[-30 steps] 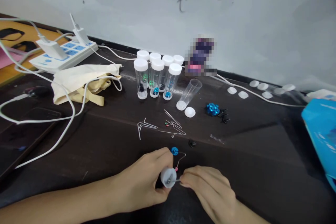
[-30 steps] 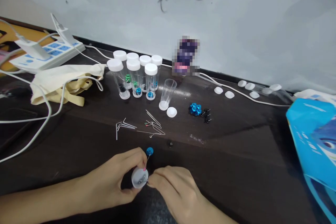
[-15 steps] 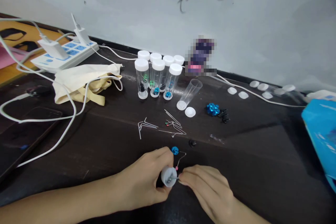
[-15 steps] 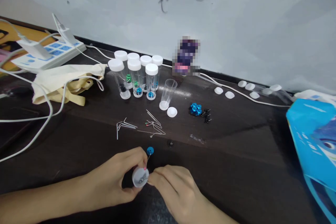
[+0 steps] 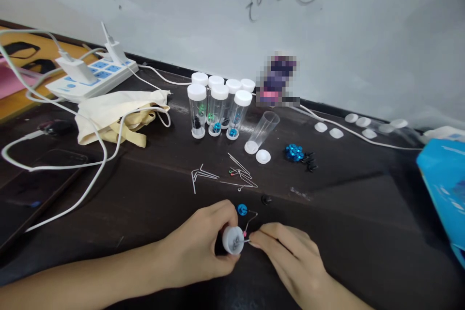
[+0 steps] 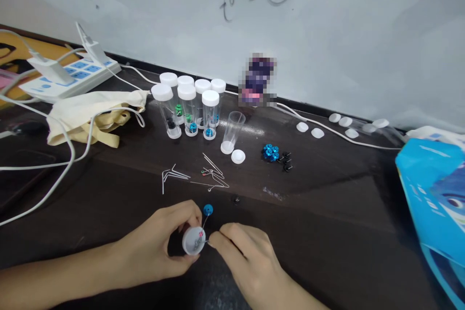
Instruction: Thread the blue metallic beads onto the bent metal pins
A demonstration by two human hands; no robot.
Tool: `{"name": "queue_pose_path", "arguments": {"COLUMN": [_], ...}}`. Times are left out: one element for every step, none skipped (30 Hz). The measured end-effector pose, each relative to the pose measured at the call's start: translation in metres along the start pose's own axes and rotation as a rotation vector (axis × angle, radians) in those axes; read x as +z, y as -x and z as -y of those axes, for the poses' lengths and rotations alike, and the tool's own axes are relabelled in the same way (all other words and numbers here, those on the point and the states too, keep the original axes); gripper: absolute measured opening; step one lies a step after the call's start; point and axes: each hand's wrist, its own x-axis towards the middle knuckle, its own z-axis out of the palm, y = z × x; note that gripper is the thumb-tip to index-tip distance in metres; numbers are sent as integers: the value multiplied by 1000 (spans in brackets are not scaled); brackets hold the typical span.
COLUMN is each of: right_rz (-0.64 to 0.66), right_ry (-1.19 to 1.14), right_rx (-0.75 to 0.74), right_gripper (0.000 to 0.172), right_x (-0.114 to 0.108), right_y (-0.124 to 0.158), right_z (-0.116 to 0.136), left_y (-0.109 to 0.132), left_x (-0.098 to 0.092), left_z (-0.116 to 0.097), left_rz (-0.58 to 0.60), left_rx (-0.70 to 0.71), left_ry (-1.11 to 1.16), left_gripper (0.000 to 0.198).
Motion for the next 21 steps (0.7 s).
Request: {"name": "queue_pose_path", "arguments": {"right_rz": [-16,-32,-42,-47,-45,-39,-33,-27,-27,-29,-32,-38,-44,-53,-70,-93,-124,-159,-198,-234,-268], "right_ry": [-19,-40,-64,-92,-124,-161,-201,-240,-276,-305,-325,-339,-351,-362,-373,-383,-394,-406,-419,-435,-453], "right_rx": [14,26,40,54,70,84,94,101,102,98,90,79,70,60,52,51,57,68,83,106,133], "right_gripper": [26,25,23,22,21,21,21,21,22,22,22,21,21,20,20,20,20,19,19,19,19], "right_x": [0,0,1,1,1,1,2,2,2,1,1,0,0,-1,-2,-2,-3,-3,-2,-2,0], "right_y": [-1,-2,-2,-2,-2,-2,-1,0,1,2,3,3,4,4,4,3,3,2,2,2,1], "right_z": [0,-1,-2,-3,-4,-5,-6,-7,-7,-7,-7,-7,-6,-5,-4,-4,-3,-2,-2,-1,-1], "left_y": [0,0,0,0,0,0,0,0,-1,-1,-1,-1,-1,-1,-1,-1,-2,-2,-3,-4,-5], "left_x": [0,-1,-2,-2,-3,-4,-4,-5,-5,-6,-5,-5,-4,-4,-4,-4,-5,-7,-9,-12,-16], "left_z": [0,0,0,-1,0,0,0,0,1,1,2,2,3,3,3,2,1,1,0,0,1], "left_rz": [-6,-11,-14,-15,-14,-11,-3,11,30,53,79,105,126,142,152,154,147,133,113,84,55], "left_rx": [-1,-1,-2,-1,1,5,10,20,32,46,60,75,92,108,124,143,161,174,182,182,172], "left_ry": [3,7,11,14,16,16,13,6,-6,-23,-47,-76,-108,-139,-162,-169,-157,-132,-97,-61,-41], "left_gripper": [21,20,20,20,20,21,21,22,23,25,28,31,34,36,38,40,45,51,56,60,58]}}
